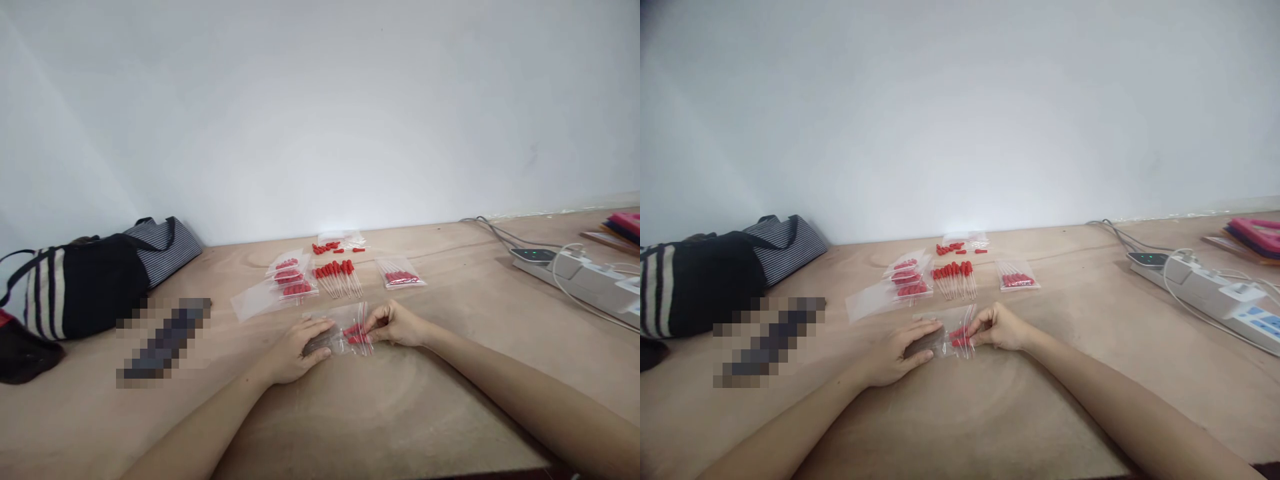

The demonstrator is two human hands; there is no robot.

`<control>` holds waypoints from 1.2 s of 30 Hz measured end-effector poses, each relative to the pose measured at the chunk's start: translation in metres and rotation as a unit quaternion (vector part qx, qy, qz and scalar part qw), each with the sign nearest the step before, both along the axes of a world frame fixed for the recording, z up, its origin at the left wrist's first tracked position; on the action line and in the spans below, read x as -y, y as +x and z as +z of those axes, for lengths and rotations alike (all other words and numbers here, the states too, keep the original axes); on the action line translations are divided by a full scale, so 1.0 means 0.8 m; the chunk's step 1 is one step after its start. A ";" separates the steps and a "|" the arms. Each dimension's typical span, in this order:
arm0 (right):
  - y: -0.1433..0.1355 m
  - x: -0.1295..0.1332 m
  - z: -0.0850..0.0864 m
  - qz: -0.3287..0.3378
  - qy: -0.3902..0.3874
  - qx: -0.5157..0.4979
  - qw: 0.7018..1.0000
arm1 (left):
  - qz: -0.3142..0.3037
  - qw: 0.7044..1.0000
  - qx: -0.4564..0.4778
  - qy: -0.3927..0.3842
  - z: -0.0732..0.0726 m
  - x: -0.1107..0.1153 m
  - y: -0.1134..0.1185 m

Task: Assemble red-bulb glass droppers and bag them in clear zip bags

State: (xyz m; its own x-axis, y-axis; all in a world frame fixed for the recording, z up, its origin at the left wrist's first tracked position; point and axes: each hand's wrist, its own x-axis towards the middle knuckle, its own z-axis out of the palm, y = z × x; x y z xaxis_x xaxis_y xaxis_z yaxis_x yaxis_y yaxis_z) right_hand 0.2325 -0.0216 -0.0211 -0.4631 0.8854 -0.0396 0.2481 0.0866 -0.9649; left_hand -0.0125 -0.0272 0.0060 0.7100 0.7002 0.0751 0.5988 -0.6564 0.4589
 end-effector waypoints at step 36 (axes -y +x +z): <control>-0.027 -0.172 0.009 -0.340 -0.010 0.255 0.905 | -0.033 0.999 0.001 -0.007 -0.001 -0.003 -0.004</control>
